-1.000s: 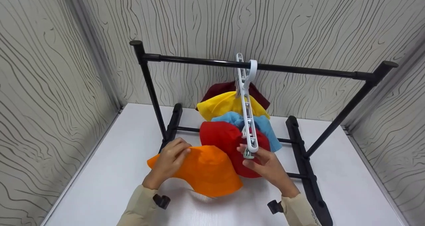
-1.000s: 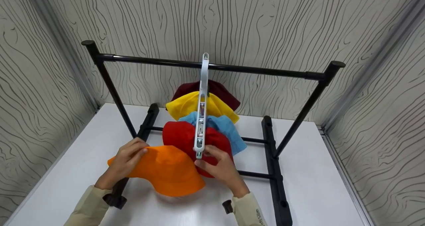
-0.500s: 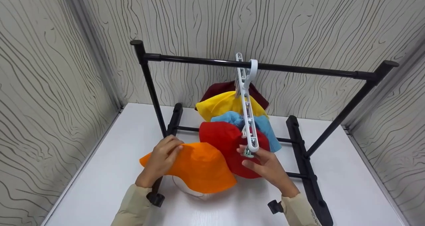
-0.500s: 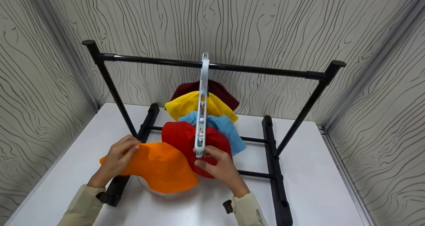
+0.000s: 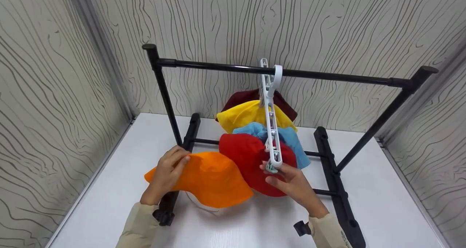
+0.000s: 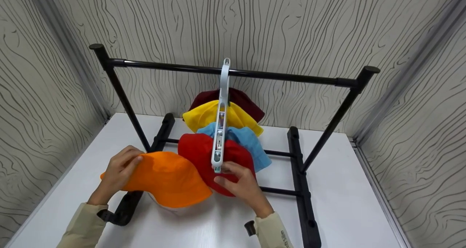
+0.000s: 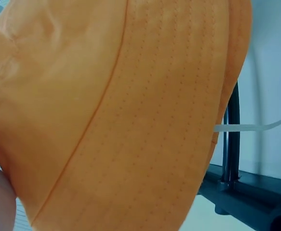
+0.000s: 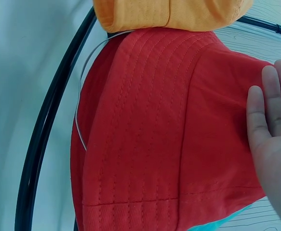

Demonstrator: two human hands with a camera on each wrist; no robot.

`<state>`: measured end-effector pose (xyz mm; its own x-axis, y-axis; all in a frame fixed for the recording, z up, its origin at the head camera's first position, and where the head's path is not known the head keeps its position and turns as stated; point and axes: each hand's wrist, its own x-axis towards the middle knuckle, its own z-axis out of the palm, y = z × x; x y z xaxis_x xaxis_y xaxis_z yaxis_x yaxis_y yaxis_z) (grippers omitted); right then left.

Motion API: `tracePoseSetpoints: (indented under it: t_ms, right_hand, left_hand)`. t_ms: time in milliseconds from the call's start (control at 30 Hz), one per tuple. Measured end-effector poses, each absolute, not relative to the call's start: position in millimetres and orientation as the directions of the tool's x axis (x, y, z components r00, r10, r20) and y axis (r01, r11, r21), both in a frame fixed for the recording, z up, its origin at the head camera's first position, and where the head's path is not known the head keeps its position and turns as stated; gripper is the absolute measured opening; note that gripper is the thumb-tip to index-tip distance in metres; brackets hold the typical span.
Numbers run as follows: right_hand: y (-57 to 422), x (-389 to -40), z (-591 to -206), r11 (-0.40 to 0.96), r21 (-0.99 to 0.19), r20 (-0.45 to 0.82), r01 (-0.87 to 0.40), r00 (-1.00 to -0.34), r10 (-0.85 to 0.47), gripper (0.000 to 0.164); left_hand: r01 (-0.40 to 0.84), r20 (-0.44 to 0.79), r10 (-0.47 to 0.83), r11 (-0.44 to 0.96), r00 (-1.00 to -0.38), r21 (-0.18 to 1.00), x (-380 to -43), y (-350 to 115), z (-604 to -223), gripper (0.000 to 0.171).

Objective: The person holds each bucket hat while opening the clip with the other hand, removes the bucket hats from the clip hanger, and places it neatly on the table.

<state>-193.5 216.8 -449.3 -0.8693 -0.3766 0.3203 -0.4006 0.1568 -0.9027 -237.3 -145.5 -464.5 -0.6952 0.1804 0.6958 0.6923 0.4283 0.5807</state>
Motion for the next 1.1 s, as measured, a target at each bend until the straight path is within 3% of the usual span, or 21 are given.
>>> tracePoseSetpoints:
  t_ms: [1100]
  right_hand:
    - [218.3,-191.2,-452.9,0.152,-0.905,0.314,-0.398,-0.864,-0.393,0.045]
  left_hand:
    - [0.545,0.673,-0.112,0.496,-0.731,0.676,-240.4,-210.9,-474.3,0.010]
